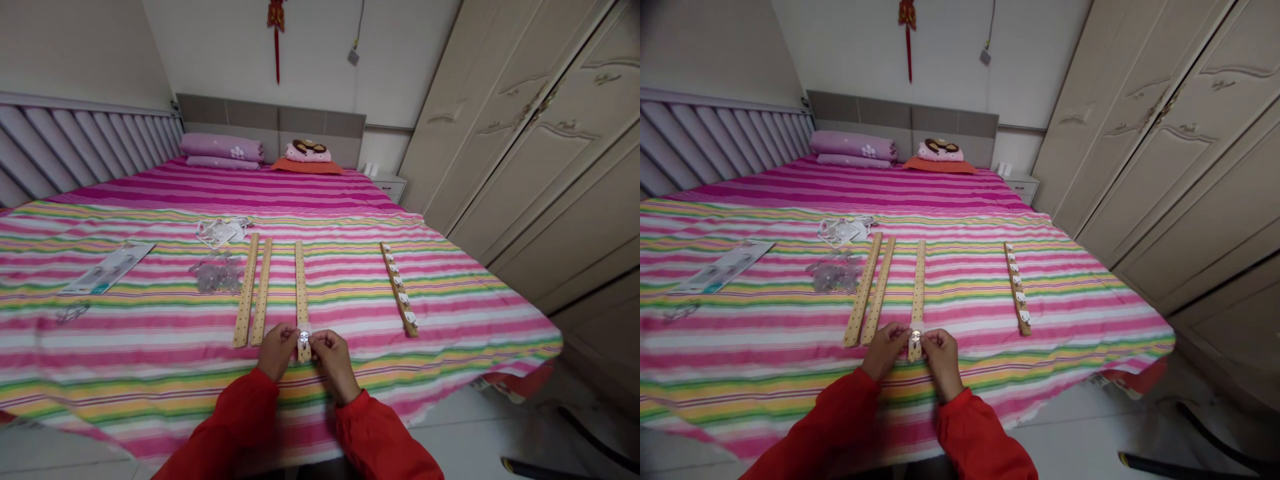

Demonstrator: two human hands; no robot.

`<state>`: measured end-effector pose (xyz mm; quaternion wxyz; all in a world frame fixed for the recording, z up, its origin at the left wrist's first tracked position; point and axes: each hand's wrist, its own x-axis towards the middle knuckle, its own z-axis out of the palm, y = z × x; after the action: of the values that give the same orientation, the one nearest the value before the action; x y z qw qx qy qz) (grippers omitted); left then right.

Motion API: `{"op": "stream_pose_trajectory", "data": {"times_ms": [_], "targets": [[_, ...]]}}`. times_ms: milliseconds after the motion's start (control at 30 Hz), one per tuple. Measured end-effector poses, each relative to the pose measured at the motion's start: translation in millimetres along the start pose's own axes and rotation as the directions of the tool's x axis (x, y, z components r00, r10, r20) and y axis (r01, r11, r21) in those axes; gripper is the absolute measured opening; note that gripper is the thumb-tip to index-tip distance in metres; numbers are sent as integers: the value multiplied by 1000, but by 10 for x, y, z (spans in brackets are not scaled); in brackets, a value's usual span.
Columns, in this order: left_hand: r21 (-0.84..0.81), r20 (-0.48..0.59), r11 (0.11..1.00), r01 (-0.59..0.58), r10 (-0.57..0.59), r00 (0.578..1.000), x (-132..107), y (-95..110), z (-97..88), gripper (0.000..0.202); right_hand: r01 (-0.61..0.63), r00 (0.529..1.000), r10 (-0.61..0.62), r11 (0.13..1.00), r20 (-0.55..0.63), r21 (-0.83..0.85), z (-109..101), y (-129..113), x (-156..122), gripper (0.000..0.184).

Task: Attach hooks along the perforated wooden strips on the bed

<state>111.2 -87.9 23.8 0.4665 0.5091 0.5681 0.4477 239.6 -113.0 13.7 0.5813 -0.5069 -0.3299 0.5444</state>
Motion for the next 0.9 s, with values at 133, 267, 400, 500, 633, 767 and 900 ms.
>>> {"op": "stream_pose_trajectory", "data": {"times_ms": [133,267,400,500,633,767,900], "targets": [[-3,-7,1000,12,-12,1000,-4,-14,2,25,-5,1000,5,1000,0,2,4,29,1,21],[-34,-7,999,38,-39,999,-7,-33,4,26,-3,1000,3,1000,-3,26,1,68,-3,21],[-51,-11,997,57,-58,998,-12,-40,11,28,4,1000,-4,1000,-7,27,-5,99,3,23],[-57,-32,995,77,-79,996,-13,-59,11,31,7,1000,-6,1000,-16,11,-8,113,7,25],[-33,-23,996,83,-83,996,3,-98,-10,32,-4,999,2,999,-43,-39,-17,130,-14,29],[-3,45,993,118,-118,992,44,-38,-33,33,-66,998,64,991,-20,-114,-25,134,-55,35],[9,73,961,275,-275,959,90,110,-13,35,-179,982,185,977,41,-117,-4,115,-81,40]]}}
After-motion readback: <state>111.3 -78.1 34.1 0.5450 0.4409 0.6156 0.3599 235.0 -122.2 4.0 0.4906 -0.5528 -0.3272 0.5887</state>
